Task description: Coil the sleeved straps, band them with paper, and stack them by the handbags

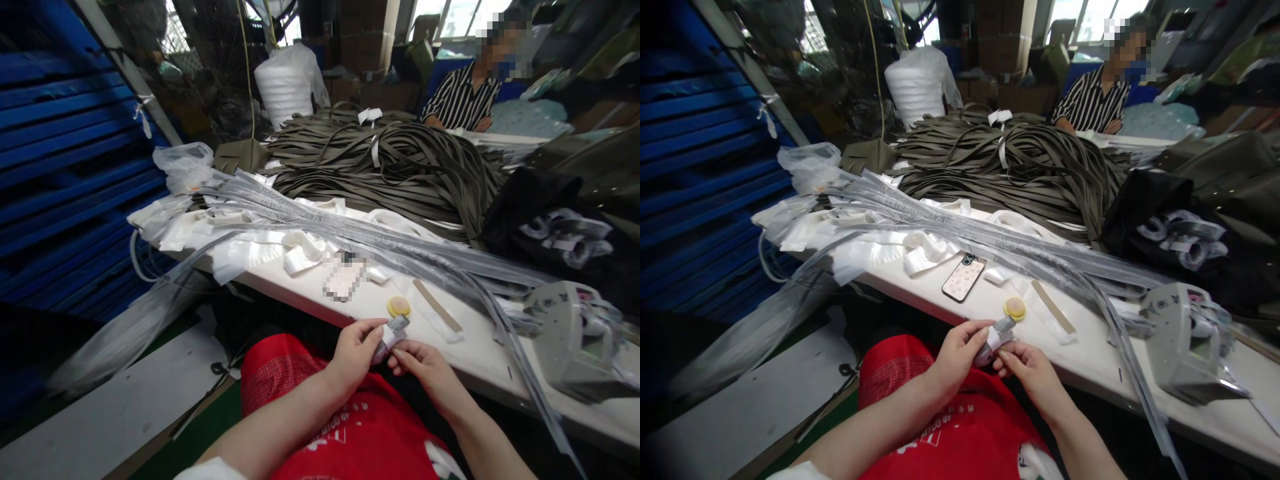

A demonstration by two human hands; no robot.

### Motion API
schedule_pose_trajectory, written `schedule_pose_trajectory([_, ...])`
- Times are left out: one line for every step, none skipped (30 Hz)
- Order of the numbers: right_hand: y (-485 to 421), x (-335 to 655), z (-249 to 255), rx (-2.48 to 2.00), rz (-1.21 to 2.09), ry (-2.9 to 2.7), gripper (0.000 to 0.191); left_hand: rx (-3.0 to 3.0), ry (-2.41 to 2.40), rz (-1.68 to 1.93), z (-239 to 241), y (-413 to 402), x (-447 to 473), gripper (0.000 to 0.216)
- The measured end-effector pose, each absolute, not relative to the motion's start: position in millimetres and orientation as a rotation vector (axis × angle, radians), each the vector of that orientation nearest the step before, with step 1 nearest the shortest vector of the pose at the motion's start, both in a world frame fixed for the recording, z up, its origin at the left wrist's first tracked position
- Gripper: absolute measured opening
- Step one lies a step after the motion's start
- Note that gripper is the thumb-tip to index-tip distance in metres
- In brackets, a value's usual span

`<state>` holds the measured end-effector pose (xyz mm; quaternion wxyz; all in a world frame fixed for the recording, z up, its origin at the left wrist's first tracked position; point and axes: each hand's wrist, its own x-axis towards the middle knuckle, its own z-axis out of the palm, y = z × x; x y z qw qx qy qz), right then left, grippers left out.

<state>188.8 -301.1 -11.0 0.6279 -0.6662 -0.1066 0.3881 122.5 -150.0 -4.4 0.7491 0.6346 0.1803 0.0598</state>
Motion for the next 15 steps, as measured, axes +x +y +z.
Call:
schedule_pose_trajectory([-298,189,-12,-1.524,0.859,-0.247,0.04,1.486,0.358,0.171,-2,-150,121,0.036])
schedule_pose_trajectory([-295,188,-12,-1.52,0.826,-0.253,0.04,1.59,0.316,0.225,-1,-151,119,0.033])
schedule_pose_trajectory([-290,188,-13,-1.513,0.795,-0.254,0.04,1.682,0.28,0.299,0,-151,118,0.031])
schedule_pose_trajectory([-286,188,-15,-1.509,0.766,-0.252,0.04,1.74,0.251,0.364,-1,-150,116,0.03])
schedule_pose_trajectory([-281,188,-16,-1.512,0.746,-0.25,0.041,1.776,0.222,0.41,-3,-149,115,0.03])
schedule_pose_trajectory([-277,189,-16,-1.525,0.723,-0.242,0.041,1.811,0.175,0.445,-6,-147,115,0.03])
schedule_pose_trajectory([-273,191,-16,-1.543,0.698,-0.236,0.041,1.847,0.104,0.465,-10,-145,115,0.03])
schedule_pose_trajectory([-271,192,-15,-1.554,0.668,-0.231,0.041,1.883,0.041,0.487,-13,-144,116,0.03])
schedule_pose_trajectory([-269,192,-13,-1.538,0.648,-0.244,0.039,1.915,0.001,0.518,-17,-143,117,0.03])
schedule_pose_trajectory([-268,192,-10,-1.485,0.645,-0.275,0.037,1.94,-0.003,0.556,-20,-142,117,0.03])
schedule_pose_trajectory([-268,191,-8,-1.401,0.668,-0.318,0.035,1.956,0.026,0.6,-23,-144,118,0.03])
schedule_pose_trajectory([-269,190,-6,-1.306,0.704,-0.361,0.037,1.962,0.07,0.639,-26,-146,118,0.031])
schedule_pose_trajectory([-271,190,-4,-1.228,0.743,-0.399,0.042,1.964,0.109,0.671,-29,-149,119,0.031])
schedule_pose_trajectory([-274,190,-3,-1.199,0.769,-0.44,0.045,1.965,0.13,0.69,-32,-152,120,0.032])
schedule_pose_trajectory([-279,192,-3,-1.251,0.746,-0.475,0.045,1.97,0.13,0.697,-34,-155,121,0.034])
